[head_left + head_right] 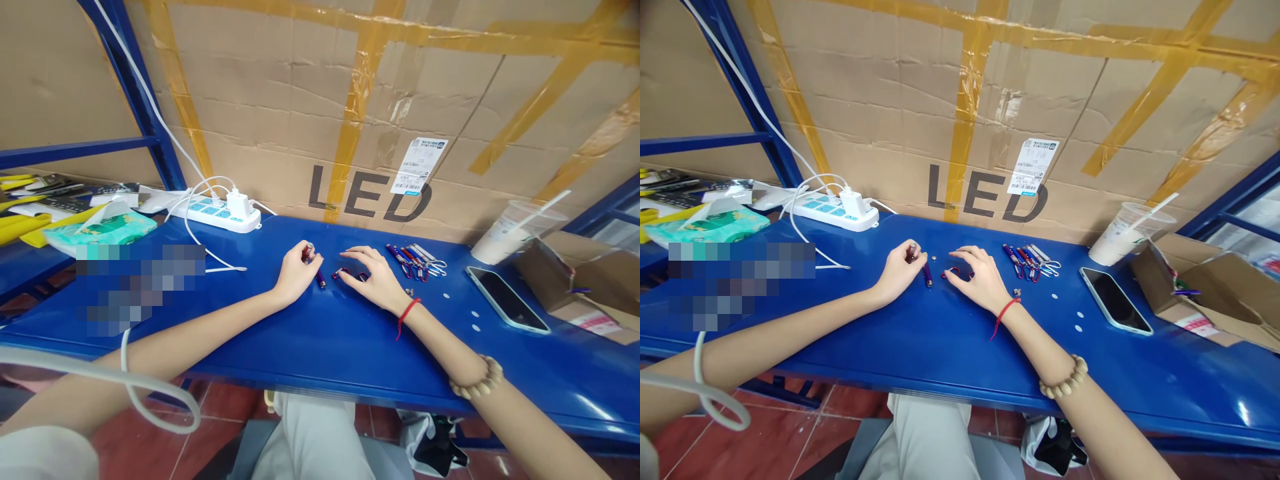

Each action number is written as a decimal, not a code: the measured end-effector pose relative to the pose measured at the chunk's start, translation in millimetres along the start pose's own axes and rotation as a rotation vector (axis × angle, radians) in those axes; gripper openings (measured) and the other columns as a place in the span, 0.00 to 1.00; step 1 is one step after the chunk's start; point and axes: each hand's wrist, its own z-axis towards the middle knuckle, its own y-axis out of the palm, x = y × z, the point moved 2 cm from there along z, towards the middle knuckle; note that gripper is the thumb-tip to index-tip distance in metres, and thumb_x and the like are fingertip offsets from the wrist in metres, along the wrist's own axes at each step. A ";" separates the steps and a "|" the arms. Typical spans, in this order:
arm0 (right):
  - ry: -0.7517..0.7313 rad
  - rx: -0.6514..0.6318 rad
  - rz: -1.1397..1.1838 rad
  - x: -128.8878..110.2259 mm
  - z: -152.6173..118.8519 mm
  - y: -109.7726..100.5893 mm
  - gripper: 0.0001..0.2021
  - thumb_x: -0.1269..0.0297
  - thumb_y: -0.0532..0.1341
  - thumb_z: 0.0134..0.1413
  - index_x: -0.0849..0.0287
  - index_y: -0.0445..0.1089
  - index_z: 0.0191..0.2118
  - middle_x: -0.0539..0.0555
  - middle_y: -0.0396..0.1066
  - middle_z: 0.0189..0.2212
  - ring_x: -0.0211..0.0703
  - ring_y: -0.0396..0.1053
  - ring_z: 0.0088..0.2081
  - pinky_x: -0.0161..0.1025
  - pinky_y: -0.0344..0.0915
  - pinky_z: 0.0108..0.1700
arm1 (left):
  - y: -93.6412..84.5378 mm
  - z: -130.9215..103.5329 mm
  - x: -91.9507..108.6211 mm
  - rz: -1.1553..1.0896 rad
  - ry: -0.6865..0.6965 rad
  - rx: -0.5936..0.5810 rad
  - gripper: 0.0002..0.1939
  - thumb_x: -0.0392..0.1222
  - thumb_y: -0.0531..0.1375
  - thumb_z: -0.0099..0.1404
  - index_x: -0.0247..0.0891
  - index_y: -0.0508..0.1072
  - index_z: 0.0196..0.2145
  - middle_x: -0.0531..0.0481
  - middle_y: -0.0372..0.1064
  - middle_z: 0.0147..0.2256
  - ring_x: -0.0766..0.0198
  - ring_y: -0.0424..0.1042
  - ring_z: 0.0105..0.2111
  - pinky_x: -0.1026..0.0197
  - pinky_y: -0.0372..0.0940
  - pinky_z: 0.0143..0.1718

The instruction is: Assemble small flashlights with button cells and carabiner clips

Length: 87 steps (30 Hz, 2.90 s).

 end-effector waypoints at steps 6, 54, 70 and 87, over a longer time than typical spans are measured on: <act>-0.066 -0.095 0.016 -8.9 -2.1 3.7 0.14 0.58 0.59 0.55 0.55 0.67 0.47 0.55 0.66 0.48 0.49 0.63 0.50 0.48 0.58 0.51 | 8.6 1.8 -6.9 0.357 0.191 -0.184 0.09 0.34 0.56 0.56 0.39 0.61 0.36 0.47 0.67 0.38 0.57 0.64 0.43 0.55 0.59 0.45; -0.135 0.381 0.163 -27.0 -2.0 -15.1 0.07 0.63 0.58 0.57 0.54 0.75 0.36 0.54 0.71 0.34 0.43 0.68 0.37 0.43 0.66 0.41 | 5.0 -6.5 7.6 0.269 0.317 -0.314 0.06 0.37 0.51 0.58 0.39 0.57 0.25 0.55 0.56 0.26 0.70 0.59 0.23 0.67 0.55 0.25; -0.234 0.159 0.104 -35.8 -4.1 -9.8 0.12 0.65 0.54 0.60 0.54 0.71 0.47 0.56 0.66 0.48 0.42 0.68 0.41 0.42 0.67 0.46 | 6.6 -4.7 2.5 0.241 0.232 -0.354 0.06 0.38 0.53 0.57 0.40 0.55 0.28 0.57 0.56 0.25 0.69 0.58 0.23 0.65 0.55 0.26; 0.312 -0.444 -0.168 34.3 -3.2 -57.6 0.15 0.47 0.60 0.49 0.53 0.77 0.29 0.48 0.75 0.26 0.38 0.70 0.27 0.32 0.58 0.26 | 4.7 -4.9 6.4 0.196 0.152 -0.333 0.05 0.38 0.51 0.58 0.41 0.54 0.28 0.56 0.58 0.27 0.71 0.60 0.21 0.66 0.58 0.25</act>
